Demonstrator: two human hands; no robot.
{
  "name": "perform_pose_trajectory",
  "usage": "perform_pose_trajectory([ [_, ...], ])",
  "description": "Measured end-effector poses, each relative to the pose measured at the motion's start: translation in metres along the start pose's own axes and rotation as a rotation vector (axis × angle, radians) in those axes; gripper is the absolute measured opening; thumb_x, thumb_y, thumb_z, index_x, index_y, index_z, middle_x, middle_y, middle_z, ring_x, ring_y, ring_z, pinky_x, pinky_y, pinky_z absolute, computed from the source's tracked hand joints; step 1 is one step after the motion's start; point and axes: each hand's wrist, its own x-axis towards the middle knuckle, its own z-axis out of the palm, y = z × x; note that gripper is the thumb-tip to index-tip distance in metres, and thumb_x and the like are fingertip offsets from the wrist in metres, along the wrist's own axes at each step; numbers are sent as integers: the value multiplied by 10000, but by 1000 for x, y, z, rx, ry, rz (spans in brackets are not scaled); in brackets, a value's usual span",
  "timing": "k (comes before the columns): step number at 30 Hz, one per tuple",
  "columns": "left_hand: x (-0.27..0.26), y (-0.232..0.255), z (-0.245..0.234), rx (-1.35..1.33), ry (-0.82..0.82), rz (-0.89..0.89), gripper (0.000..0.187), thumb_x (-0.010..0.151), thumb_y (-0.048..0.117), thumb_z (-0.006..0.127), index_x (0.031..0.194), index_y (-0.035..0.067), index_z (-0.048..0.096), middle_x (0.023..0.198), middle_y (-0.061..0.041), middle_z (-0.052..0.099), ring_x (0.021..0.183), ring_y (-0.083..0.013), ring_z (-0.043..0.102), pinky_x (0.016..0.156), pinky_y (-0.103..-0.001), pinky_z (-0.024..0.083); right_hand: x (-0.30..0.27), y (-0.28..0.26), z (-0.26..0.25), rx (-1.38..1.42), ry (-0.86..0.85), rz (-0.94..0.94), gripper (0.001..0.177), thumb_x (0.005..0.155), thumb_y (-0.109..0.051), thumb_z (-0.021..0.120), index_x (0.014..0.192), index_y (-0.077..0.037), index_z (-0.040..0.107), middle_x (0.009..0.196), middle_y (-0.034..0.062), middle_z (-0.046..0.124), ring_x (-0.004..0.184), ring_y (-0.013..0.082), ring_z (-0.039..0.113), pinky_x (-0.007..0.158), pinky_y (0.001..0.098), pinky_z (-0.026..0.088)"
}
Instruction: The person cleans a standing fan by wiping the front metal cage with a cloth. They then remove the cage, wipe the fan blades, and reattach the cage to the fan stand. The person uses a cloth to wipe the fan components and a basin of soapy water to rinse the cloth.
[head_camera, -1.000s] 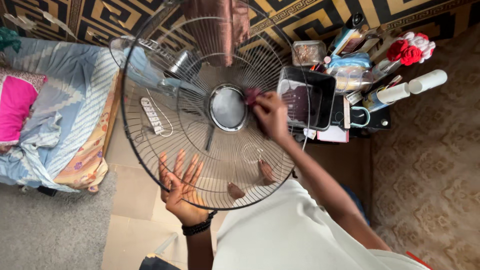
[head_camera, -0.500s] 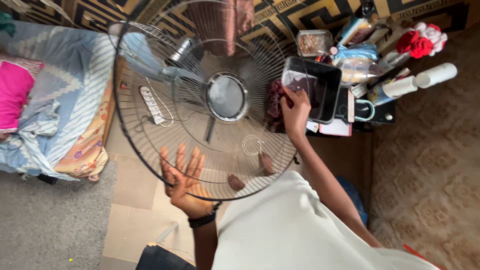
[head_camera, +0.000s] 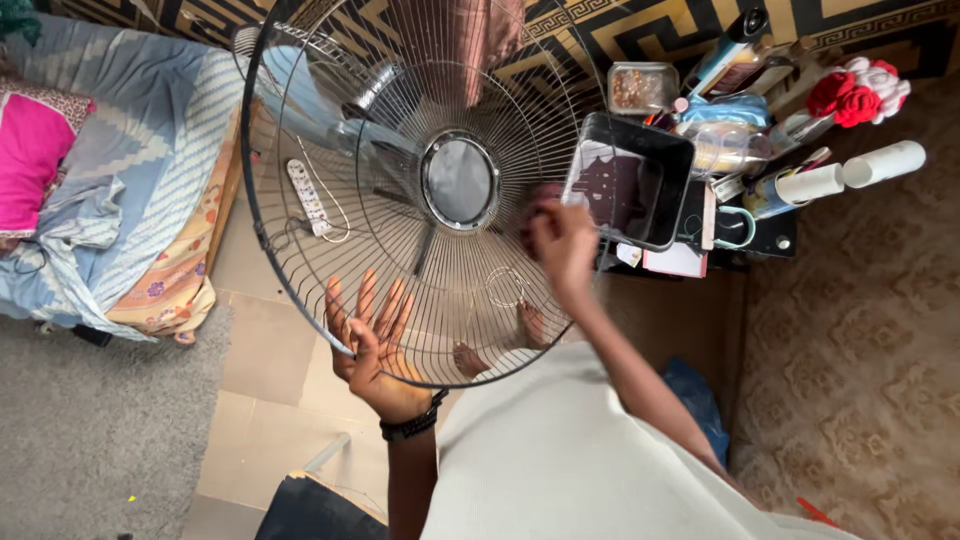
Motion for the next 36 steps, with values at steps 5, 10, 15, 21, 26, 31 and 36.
perform_pose_trajectory([
  [5, 10, 6, -13, 47, -10, -34, 618, 1085, 320, 509, 1588, 15, 321, 1464, -359, 527, 1234, -499, 642, 1011, -547, 580, -36, -41, -3, 184, -463, -63, 290, 857, -45, 750, 1147, -40, 747, 890, 140, 642, 758, 225, 641, 697, 379, 551],
  [10, 10, 16, -19, -75, -19, -82, 677, 1055, 387, 533, 1591, 47, 300, 1481, -333, 511, 1259, -510, 619, 1014, -566, 565, 40, 9, -41, 105, -278, -63, 324, 893, -6, 694, 1205, -77, 744, 986, 123, 684, 852, 254, 678, 778, 381, 574],
  [15, 13, 14, -12, -90, -67, -65, 679, 1063, 368, 557, 1605, 58, 291, 1511, -324, 487, 1287, -512, 606, 1074, -553, 552, 16, -9, -39, 66, -177, -232, 374, 863, 98, 687, 1185, -84, 741, 1086, 120, 691, 956, 271, 678, 853, 394, 574],
  [21, 17, 15, -8, 4, -42, -2, 617, 1092, 300, 525, 1592, 9, 313, 1475, -357, 525, 1250, -522, 626, 1005, -553, 577, -64, -67, -42, 331, -487, -332, 383, 700, 99, 734, 1055, -40, 762, 1166, 170, 659, 1049, 316, 654, 848, 394, 580],
  [26, 9, 17, -6, -62, -69, -33, 609, 1081, 305, 516, 1577, 21, 306, 1475, -353, 509, 1253, -525, 629, 1007, -569, 587, 13, -22, -64, 345, -474, 375, 253, 859, 58, 599, 1086, -11, 684, 1078, 210, 690, 866, 365, 704, 744, 445, 574],
  [31, 9, 11, -4, -64, -45, -54, 627, 1073, 315, 534, 1587, 33, 314, 1496, -354, 494, 1285, -532, 607, 1049, -571, 559, -38, -48, -43, 204, -272, -387, 192, 752, 19, 725, 931, -48, 721, 928, 104, 708, 876, 252, 681, 792, 390, 571],
  [36, 14, 12, -12, -78, -34, -71, 630, 1063, 313, 539, 1583, 35, 319, 1488, -349, 502, 1288, -530, 605, 1046, -575, 551, -32, -34, -55, 673, -710, 212, 180, 915, -103, 549, 982, -35, 702, 981, 114, 726, 859, 244, 717, 700, 369, 571],
])
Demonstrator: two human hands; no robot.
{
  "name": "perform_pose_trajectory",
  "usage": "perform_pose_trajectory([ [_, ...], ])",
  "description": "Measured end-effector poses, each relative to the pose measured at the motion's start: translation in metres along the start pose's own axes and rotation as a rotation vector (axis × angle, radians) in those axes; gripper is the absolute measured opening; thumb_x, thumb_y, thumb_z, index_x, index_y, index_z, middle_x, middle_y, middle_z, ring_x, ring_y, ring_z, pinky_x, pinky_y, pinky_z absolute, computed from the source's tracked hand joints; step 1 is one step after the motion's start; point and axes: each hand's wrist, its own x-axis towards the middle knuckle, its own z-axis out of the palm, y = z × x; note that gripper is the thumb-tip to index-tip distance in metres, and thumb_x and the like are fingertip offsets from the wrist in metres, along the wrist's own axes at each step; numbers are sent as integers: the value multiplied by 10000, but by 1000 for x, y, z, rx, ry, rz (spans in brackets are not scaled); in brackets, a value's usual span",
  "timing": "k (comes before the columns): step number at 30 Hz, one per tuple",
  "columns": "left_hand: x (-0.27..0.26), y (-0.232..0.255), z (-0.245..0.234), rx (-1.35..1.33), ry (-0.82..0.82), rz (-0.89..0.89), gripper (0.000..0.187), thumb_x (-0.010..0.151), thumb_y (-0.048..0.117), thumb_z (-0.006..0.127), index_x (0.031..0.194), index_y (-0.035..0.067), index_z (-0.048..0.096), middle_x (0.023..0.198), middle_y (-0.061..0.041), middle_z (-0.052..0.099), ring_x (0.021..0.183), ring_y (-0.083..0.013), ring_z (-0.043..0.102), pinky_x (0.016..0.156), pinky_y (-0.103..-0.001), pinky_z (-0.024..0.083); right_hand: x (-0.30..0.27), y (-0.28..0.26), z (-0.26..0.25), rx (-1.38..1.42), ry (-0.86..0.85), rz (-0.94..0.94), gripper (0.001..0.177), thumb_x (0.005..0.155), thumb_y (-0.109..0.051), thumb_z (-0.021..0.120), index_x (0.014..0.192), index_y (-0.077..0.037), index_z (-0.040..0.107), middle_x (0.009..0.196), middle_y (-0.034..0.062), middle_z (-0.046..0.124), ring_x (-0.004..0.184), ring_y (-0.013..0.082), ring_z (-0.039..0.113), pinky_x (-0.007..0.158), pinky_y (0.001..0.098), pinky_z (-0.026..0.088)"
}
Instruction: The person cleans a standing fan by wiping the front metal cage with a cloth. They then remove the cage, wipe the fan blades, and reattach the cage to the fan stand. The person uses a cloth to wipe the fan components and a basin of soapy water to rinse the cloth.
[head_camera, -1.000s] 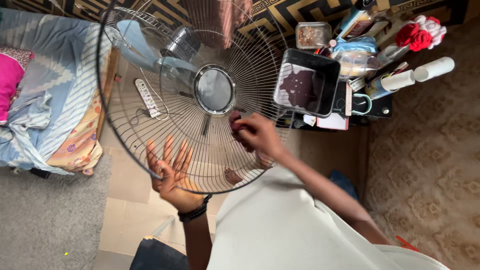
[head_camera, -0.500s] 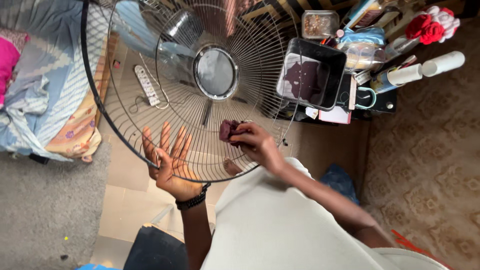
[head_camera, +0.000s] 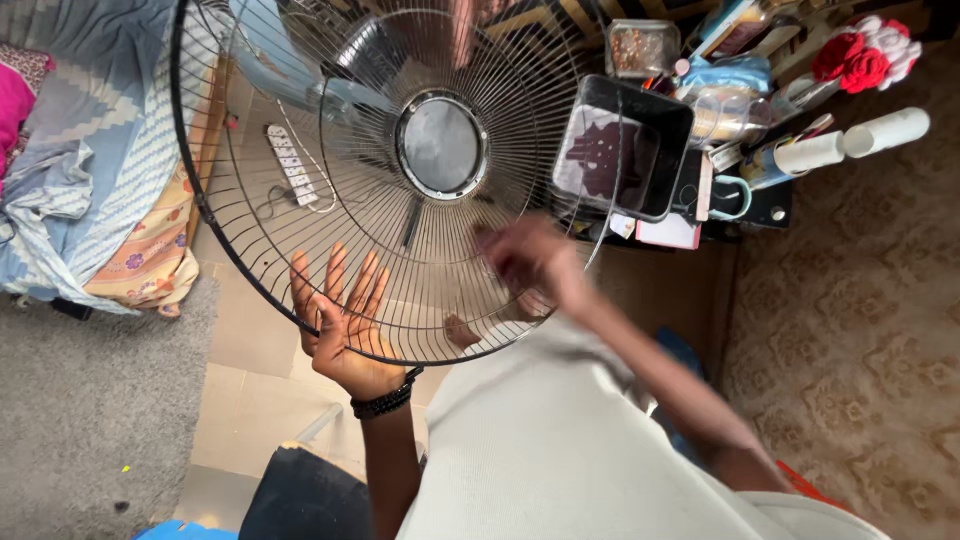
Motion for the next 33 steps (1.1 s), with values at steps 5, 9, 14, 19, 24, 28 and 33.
perform_pose_trajectory([
  [5, -10, 2, 3, -9, 18, -14, 621, 1064, 310, 527, 1585, 44, 317, 1489, -345, 501, 1285, -522, 606, 1053, -578, 549, 35, 28, -72, -749, 505, -358, 301, 877, -45, 691, 1169, 20, 653, 1143, 213, 649, 1040, 349, 673, 909, 438, 567],
  [9, -5, 2, 8, -32, 21, -8, 613, 1070, 288, 533, 1587, 37, 320, 1498, -341, 499, 1289, -526, 603, 1065, -583, 537, 29, 32, -48, -999, 505, -446, 546, 840, -188, 872, 1227, 109, 627, 1183, 326, 546, 1033, 486, 576, 847, 514, 503],
  [14, -2, -2, 12, -9, 35, -33, 604, 1072, 289, 518, 1583, 37, 316, 1492, -338, 505, 1277, -516, 608, 1055, -578, 542, 23, 21, -21, -656, 370, -343, 303, 867, -26, 696, 1166, 11, 664, 1147, 153, 652, 1032, 271, 666, 874, 396, 577],
  [19, -2, -3, 15, -8, 23, -74, 596, 1066, 288, 512, 1575, 34, 334, 1472, -330, 519, 1250, -501, 627, 1038, -571, 553, 5, 6, 17, -427, -156, -453, 336, 835, 154, 709, 1093, -60, 736, 1068, 75, 666, 975, 204, 657, 844, 341, 558],
  [24, -8, -10, 12, -46, 3, -58, 571, 1077, 267, 515, 1564, 16, 353, 1470, -342, 521, 1262, -509, 630, 1058, -586, 550, 36, -5, -18, -290, 85, -202, 261, 866, 4, 659, 1114, -48, 719, 1135, 86, 652, 1007, 213, 647, 863, 312, 565],
  [28, -2, -9, 12, -51, 20, -56, 586, 1067, 279, 496, 1576, 39, 335, 1477, -330, 513, 1242, -494, 628, 1030, -579, 546, -12, -2, 27, -306, -207, -317, 290, 926, -133, 608, 1175, -78, 748, 1170, 90, 651, 1028, 228, 638, 921, 332, 551],
  [33, -6, -7, 7, -57, 13, -63, 586, 1074, 275, 501, 1576, 25, 333, 1471, -336, 512, 1250, -495, 633, 1043, -590, 553, 29, -10, 2, 201, -35, 285, 395, 1019, -306, 468, 1264, -71, 671, 1146, 126, 722, 932, 291, 703, 791, 429, 576],
])
